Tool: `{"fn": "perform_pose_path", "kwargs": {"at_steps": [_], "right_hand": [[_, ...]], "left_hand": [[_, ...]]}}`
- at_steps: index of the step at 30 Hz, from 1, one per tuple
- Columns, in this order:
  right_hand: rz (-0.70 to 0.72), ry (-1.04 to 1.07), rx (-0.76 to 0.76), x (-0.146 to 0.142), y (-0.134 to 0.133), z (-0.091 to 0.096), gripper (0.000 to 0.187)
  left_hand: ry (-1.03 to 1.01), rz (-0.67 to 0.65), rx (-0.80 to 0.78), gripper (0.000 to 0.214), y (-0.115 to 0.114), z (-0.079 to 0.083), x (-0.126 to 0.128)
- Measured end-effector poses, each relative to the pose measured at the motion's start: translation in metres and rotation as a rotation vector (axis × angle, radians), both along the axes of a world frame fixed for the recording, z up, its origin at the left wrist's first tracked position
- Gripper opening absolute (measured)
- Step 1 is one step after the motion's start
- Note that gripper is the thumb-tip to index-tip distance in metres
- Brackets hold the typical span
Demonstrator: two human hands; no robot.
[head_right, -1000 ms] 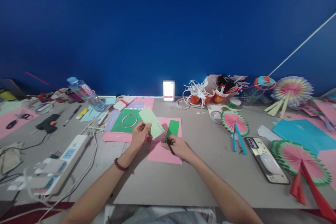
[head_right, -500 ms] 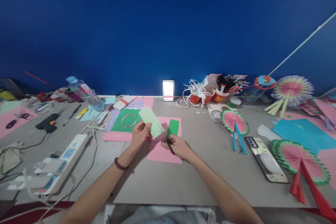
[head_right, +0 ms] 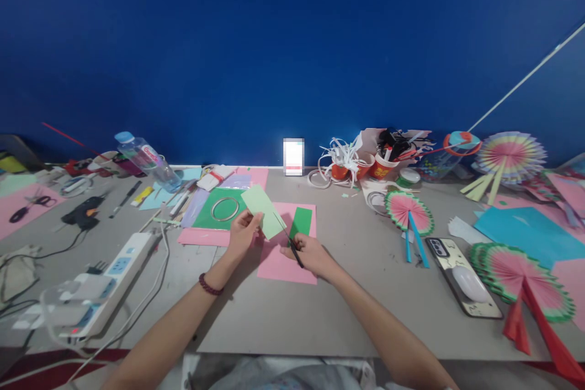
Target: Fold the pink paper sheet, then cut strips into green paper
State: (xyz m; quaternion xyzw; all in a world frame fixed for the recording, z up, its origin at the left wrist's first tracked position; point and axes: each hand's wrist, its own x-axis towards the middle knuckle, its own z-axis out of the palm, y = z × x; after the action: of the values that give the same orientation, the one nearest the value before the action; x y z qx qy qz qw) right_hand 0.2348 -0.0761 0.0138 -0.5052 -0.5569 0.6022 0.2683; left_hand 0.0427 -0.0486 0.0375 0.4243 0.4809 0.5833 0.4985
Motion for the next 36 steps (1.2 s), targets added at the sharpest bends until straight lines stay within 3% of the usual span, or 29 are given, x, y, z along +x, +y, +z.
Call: {"fn": "perform_pose_path", "kwargs": {"at_steps": [36], "right_hand": [[-0.063, -0.013, -0.057, -0.0019, 0.0018, 0.0012, 0.047]], "left_hand": [[-0.015, -0.007, -0.015, 0.034, 0.0005, -0.0029, -0.0010]]}}
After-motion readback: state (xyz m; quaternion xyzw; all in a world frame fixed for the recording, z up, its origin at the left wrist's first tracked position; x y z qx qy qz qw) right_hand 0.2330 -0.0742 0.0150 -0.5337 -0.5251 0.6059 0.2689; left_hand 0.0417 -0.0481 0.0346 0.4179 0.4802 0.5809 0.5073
